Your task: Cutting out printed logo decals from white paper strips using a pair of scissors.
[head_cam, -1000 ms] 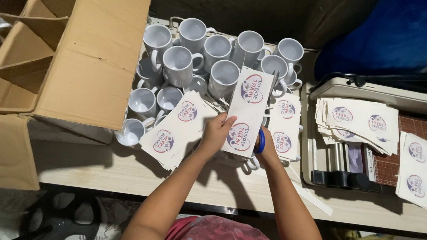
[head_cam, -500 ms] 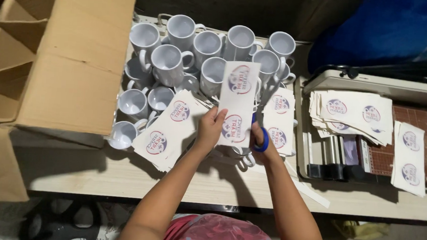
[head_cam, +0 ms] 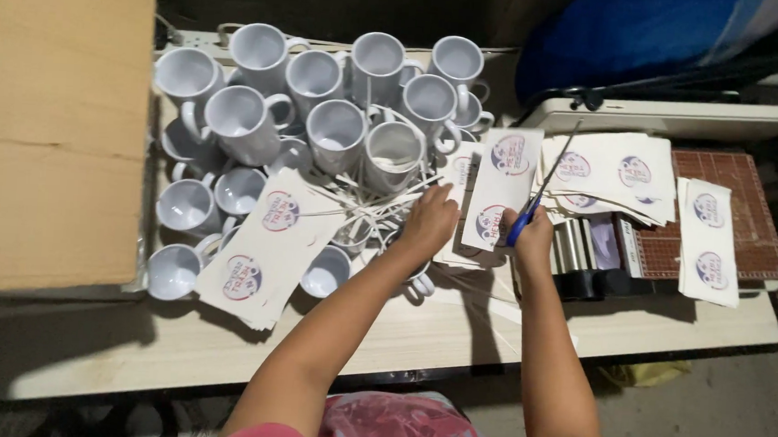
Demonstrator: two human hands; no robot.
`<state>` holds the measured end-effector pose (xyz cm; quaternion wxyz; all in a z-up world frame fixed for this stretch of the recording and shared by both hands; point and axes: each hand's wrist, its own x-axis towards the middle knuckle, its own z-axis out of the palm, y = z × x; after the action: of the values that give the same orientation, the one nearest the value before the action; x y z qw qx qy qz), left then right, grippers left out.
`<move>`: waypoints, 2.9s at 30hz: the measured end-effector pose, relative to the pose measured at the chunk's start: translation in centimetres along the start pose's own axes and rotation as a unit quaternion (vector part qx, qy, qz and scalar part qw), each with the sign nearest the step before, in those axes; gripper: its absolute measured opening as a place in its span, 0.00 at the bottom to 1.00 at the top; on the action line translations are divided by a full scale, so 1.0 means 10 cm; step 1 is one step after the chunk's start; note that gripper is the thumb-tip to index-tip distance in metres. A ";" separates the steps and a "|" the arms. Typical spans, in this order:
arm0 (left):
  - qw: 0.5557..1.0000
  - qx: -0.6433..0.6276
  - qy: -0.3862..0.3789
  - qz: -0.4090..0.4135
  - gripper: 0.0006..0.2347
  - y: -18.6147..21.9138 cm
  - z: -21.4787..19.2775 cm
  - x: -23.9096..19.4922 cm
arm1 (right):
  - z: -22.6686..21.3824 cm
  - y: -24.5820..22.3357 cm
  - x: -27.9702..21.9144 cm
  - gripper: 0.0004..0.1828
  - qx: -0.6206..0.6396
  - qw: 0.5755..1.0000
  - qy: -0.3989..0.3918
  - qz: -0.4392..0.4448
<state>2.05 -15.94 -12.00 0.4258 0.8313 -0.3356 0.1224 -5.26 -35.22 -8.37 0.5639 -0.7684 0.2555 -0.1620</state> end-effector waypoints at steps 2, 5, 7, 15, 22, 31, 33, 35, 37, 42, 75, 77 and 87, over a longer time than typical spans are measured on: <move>0.994 0.089 -0.058 -0.015 0.05 -0.03 0.06 0.08 | -0.04 0.04 0.00 0.10 0.018 1.000 -0.005 0.022; 0.978 0.181 -0.096 -0.029 0.06 -0.07 0.10 0.09 | -0.04 0.00 -0.05 0.09 0.021 0.998 -0.010 0.060; 0.980 0.183 -0.078 -0.025 0.09 -0.10 0.09 0.10 | -0.02 0.04 -0.04 0.08 0.007 0.997 -0.007 0.074; 0.971 0.212 -0.108 -0.025 0.07 -0.13 0.01 0.10 | -0.01 -0.53 -0.20 0.09 0.039 0.990 0.017 0.136; 0.964 0.256 -0.064 -0.038 0.10 -0.16 -0.10 0.08 | -0.03 -0.35 -0.13 0.09 0.028 0.993 -0.005 0.119; 0.935 0.331 -0.107 -0.070 0.03 -0.19 -0.22 -0.02 | 0.18 0.01 0.01 0.13 -0.026 0.998 -0.064 0.009; 0.935 0.333 -0.097 -0.077 0.03 -0.18 -0.22 -0.01 | 0.22 -0.21 -0.07 0.20 -0.171 0.985 -0.026 -0.018; 0.937 0.331 -0.091 -0.067 0.05 -0.11 -0.23 -0.01 | 0.24 -0.23 -0.10 0.24 -0.234 0.971 -0.014 -0.051; 0.939 0.328 -0.084 -0.056 0.06 -0.08 -0.20 -0.03 | 0.24 -0.25 -0.14 0.29 -0.296 0.951 -0.001 -0.084; 0.959 0.258 -0.098 -0.064 0.05 -0.05 -0.10 -0.06 | 0.24 -0.28 -0.17 0.29 -0.290 0.953 0.009 -0.089; 0.887 0.277 0.119 -0.350 0.24 -0.82 -2.24 -1.18 | 2.61 -0.60 -1.21 0.07 -0.066 0.952 -0.219 -0.203; 0.892 0.275 0.142 -0.328 0.25 -0.81 -2.23 -1.21 | 2.56 -0.72 -1.25 0.07 -0.065 0.956 -0.224 -0.178; 0.895 0.190 0.265 -0.304 0.07 -1.08 -2.16 -1.35 | 2.55 -0.62 -1.27 0.11 0.000 0.973 -0.152 -0.172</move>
<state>0.91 11.64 -12.23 0.3493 0.8947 0.0882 0.2640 -0.61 -6.43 -9.93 0.5600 -0.8164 0.0305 -0.1380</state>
